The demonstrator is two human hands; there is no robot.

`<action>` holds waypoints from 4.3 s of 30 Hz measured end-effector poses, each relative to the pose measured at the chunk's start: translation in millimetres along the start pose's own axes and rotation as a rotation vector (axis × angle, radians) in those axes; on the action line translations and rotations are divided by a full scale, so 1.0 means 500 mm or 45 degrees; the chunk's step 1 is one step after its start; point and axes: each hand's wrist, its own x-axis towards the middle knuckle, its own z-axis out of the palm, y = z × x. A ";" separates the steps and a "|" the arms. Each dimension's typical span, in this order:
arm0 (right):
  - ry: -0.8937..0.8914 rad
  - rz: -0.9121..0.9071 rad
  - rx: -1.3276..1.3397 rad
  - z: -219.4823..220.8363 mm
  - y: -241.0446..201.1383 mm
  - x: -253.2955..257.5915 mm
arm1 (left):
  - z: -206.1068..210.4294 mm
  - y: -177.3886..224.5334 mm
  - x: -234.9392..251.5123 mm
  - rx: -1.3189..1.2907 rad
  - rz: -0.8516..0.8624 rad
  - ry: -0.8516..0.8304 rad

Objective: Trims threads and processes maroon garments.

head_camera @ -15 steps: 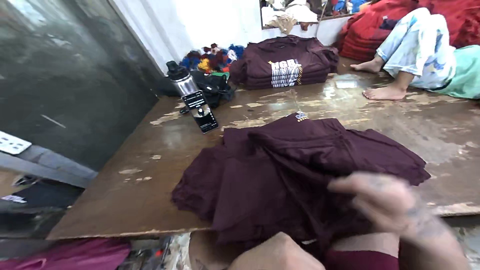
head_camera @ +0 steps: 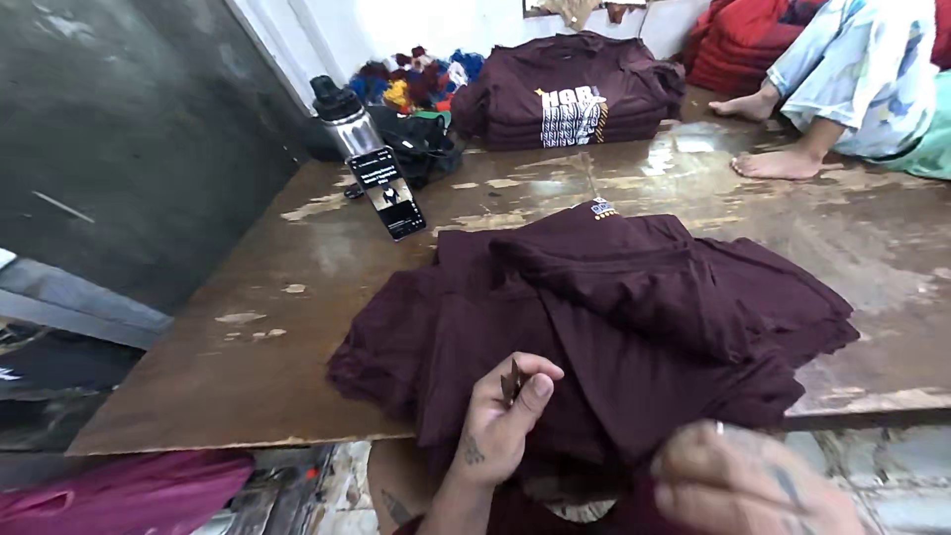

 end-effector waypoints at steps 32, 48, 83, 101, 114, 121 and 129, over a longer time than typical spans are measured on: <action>0.234 -0.026 -0.096 0.051 0.086 -0.008 | 0.065 -0.020 -0.064 0.840 0.506 -0.127; 0.227 -0.041 -0.135 0.056 0.087 -0.015 | 0.048 -0.008 -0.080 0.513 0.174 -0.401; 0.392 0.041 0.238 0.088 0.011 -0.050 | 0.013 0.064 -0.027 1.297 0.481 -0.419; 0.306 0.079 -0.356 0.069 0.062 -0.040 | 0.053 -0.024 -0.074 0.995 0.482 -0.201; 0.195 0.086 -0.341 0.057 0.059 -0.040 | 0.027 0.023 -0.083 0.695 0.160 -0.602; 0.265 0.010 -0.209 0.075 0.035 -0.023 | 0.044 0.039 -0.074 0.659 0.325 -0.572; 0.420 -0.001 0.095 0.077 0.033 -0.047 | 0.011 0.039 -0.055 1.373 0.538 -0.506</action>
